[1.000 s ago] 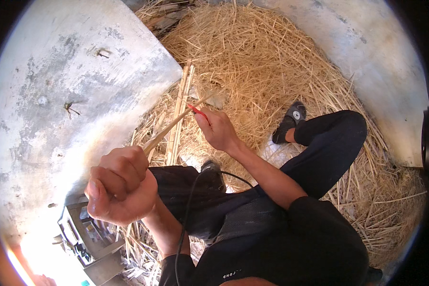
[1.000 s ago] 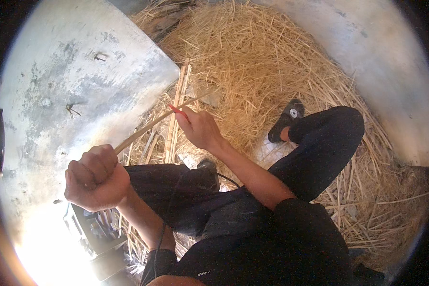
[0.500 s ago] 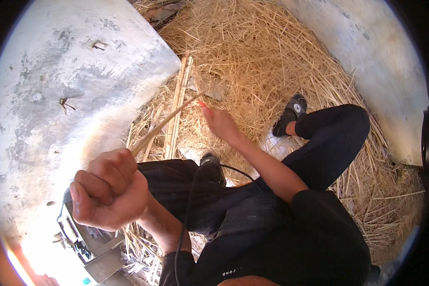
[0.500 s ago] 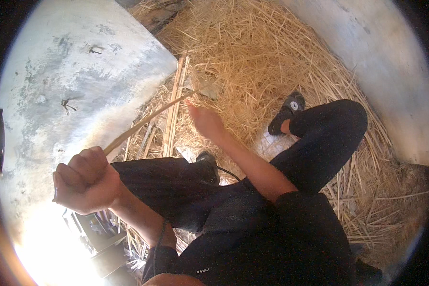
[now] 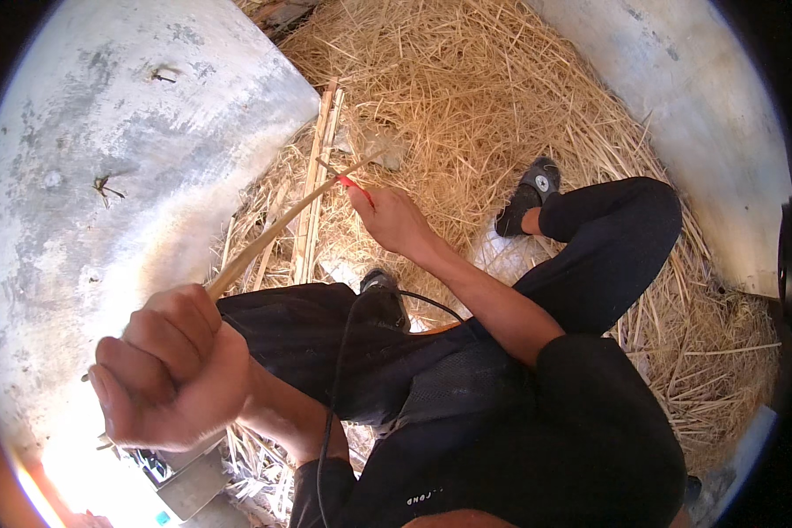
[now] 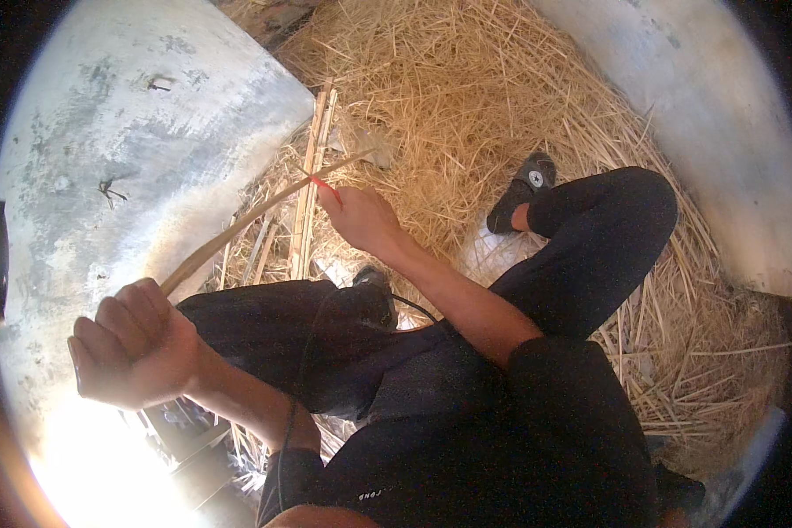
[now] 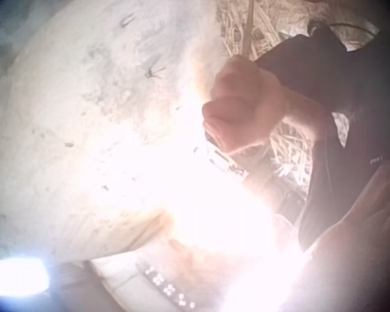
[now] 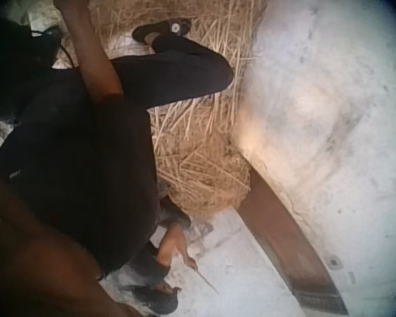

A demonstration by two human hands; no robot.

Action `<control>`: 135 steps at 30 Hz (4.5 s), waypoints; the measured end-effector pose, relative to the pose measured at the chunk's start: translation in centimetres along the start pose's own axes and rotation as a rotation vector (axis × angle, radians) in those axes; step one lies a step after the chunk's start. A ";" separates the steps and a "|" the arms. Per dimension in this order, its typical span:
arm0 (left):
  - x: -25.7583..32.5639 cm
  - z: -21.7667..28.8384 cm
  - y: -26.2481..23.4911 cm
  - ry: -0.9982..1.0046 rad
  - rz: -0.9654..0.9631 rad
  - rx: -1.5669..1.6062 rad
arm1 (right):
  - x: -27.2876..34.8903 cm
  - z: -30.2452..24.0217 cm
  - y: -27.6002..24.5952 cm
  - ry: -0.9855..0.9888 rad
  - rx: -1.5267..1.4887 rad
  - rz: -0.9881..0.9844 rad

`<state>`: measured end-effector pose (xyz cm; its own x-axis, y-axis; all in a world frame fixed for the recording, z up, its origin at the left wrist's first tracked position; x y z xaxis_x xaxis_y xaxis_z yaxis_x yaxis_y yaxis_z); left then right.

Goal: The person is peeling a long wooden stick using a small blade while seated among hay.

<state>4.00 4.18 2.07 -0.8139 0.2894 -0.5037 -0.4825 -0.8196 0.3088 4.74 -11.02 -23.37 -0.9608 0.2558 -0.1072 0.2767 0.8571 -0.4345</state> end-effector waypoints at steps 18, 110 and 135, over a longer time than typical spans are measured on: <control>-0.1 0.1 -0.4 -0.016 -0.041 0.111 | 0.8 -4.7 -0.9 -0.150 -0.008 -0.013; 0.8 1.0 -2.1 0.063 -0.020 0.095 | 2.0 1.9 1.7 -0.084 0.063 0.029; 0.8 0.6 -1.1 0.053 -0.085 0.154 | 0.4 8.4 0.2 0.086 0.210 -0.149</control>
<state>3.71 5.66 1.81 -0.7519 0.3247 -0.5738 -0.5960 -0.7070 0.3808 4.29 -14.49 -31.04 -0.9828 0.1790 0.0445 0.1139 0.7787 -0.6170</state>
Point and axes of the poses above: each hand's wrist, its own x-axis away from the middle knuckle, its own y-axis out of the palm, z = x × y, the point moved 4 cm from there along -x, towards the middle knuckle, and after that the axes turned 13 degrees about -y, right-handed, at the moved point
